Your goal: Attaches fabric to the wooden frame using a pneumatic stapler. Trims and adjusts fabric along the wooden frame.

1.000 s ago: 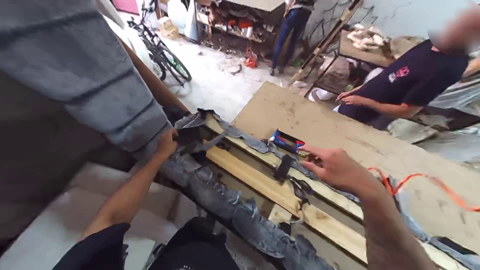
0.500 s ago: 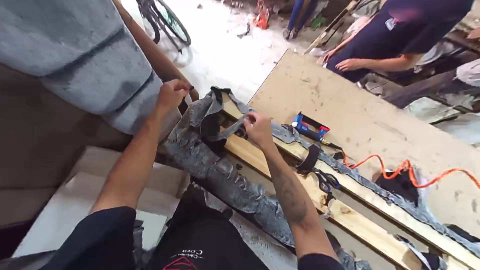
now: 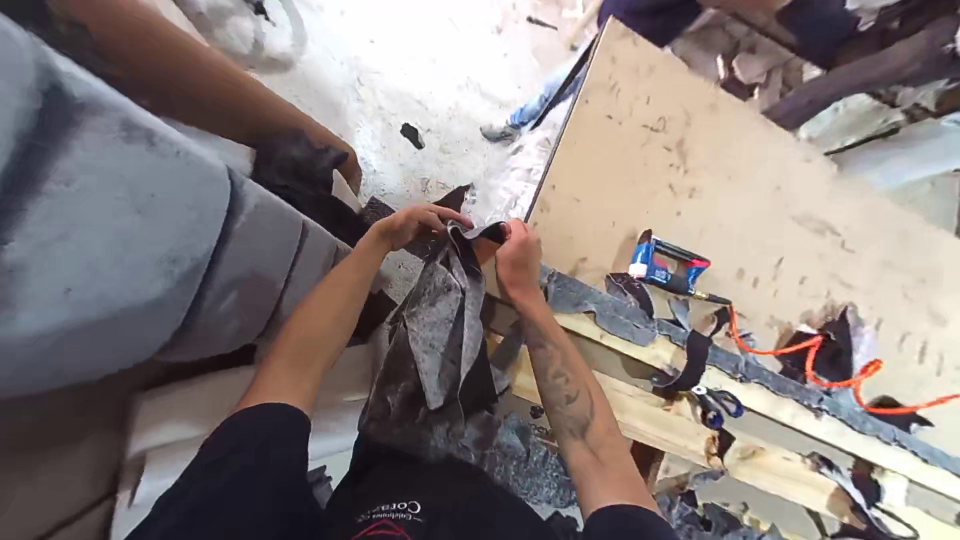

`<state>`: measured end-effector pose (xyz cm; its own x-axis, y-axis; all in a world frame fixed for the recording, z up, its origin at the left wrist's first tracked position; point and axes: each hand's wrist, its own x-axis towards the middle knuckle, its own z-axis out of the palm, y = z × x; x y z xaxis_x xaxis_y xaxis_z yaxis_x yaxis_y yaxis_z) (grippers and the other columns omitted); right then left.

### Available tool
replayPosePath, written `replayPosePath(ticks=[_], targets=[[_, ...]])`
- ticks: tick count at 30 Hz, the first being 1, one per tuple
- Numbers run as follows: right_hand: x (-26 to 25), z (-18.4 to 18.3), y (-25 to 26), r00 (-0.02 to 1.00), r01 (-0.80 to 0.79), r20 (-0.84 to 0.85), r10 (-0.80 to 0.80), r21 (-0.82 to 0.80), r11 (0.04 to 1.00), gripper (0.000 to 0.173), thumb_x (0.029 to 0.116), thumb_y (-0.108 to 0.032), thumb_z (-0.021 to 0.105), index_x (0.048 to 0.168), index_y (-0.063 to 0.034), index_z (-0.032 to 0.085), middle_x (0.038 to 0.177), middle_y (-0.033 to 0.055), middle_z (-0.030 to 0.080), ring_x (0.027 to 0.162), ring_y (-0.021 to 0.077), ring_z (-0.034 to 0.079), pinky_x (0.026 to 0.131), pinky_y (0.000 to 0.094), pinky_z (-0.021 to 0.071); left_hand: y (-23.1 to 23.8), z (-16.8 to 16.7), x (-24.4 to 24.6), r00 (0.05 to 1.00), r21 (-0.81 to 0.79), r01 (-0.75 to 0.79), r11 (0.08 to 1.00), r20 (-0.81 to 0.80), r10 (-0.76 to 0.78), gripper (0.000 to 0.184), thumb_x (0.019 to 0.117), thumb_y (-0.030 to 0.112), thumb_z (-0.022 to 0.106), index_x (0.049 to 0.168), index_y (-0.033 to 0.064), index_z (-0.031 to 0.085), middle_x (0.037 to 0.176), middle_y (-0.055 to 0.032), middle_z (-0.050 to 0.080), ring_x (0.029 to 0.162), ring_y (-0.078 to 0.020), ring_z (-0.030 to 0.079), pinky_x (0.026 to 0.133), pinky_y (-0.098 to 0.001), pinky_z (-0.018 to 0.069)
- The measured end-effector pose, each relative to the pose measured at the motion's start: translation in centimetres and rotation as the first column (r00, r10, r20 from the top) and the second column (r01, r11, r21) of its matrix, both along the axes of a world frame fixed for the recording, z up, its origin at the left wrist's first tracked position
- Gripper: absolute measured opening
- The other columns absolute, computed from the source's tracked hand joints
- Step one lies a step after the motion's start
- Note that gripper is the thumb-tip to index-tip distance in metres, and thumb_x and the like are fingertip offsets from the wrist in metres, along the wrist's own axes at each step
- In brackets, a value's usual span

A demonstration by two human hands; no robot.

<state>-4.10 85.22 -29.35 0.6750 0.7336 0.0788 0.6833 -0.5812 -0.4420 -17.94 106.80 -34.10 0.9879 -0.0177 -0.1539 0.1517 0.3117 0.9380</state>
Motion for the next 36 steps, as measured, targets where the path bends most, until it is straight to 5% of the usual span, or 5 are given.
replayPosePath(ticks=[4,15,18,28,36], targets=[[-0.1,-1.2,0.4,0.999,0.02,0.048,-0.025,0.108,0.994,0.017,0.101,-0.012,0.057,0.097,0.0022,0.067,0.091,0.0179,0.07,0.087,0.0339,0.071,0.077,0.0505,0.0588,1.0,-0.8,3.5,0.986,-0.23,0.103,0.968,-0.104,-0.13,0.087,0.1053,0.062,0.008,0.124,0.0044,0.07,0.115,-0.0115,0.075,0.101,-0.0208,0.072,0.087,-0.0419,0.0602],[-0.5,0.7,1.5,0.981,0.014,0.18,-0.069,0.29,0.957,0.006,0.0813,0.004,0.066,0.086,0.0033,0.069,0.078,0.0151,0.069,0.069,0.0285,0.071,0.062,0.0438,0.0601,-3.3,8.6,6.9,0.875,0.304,0.411,0.86,-0.396,-0.278,0.034,0.1102,0.007,0.038,0.129,-0.0138,0.058,0.131,-0.0262,0.062,0.121,-0.0253,0.059,0.108,-0.037,0.0427],[-0.3,0.1,0.3,0.958,-0.088,0.285,-0.024,0.372,0.924,0.008,0.075,-0.001,0.063,0.081,-0.0001,0.068,0.076,0.0126,0.068,0.069,0.0262,0.071,0.061,0.0401,0.0592,-1.9,10.6,8.1,0.836,0.179,0.508,0.843,-0.337,-0.432,0.026,0.1063,0.012,0.039,0.107,0.0021,0.064,0.094,0.0004,0.067,0.086,-0.0017,0.062,0.082,-0.0226,0.0528],[-3.6,-0.9,-3.8,0.797,-0.3,0.586,0.145,0.176,0.938,0.016,0.0876,-0.011,0.059,0.079,-0.0075,0.073,0.079,0.0067,0.07,0.077,0.0235,0.07,0.071,0.0385,0.0586,-4.9,11.1,7.4,0.774,0.842,0.494,0.218,-0.31,-0.553,0.047,0.112,0.027,0.037,0.159,0.0267,0.041,0.151,-0.0101,0.056,0.13,-0.04,0.059,0.102,-0.0718,0.0424],[15.8,6.3,-17.6,0.951,0.271,0.18,-0.253,-0.08,0.959,0.044,0.094,-0.006,0.063,0.137,0.0031,0.058,0.129,0.0341,0.059,0.12,0.0522,0.059,0.096,0.0684,0.0502,-6.6,6.4,4.8,0.878,0.974,0.177,0.141,-0.091,-0.471,0.048,0.1088,0.038,0.037,0.156,0.0438,0.04,0.165,0.0178,0.034,0.136,-0.0224,0.054,0.1,-0.055,0.0492]])
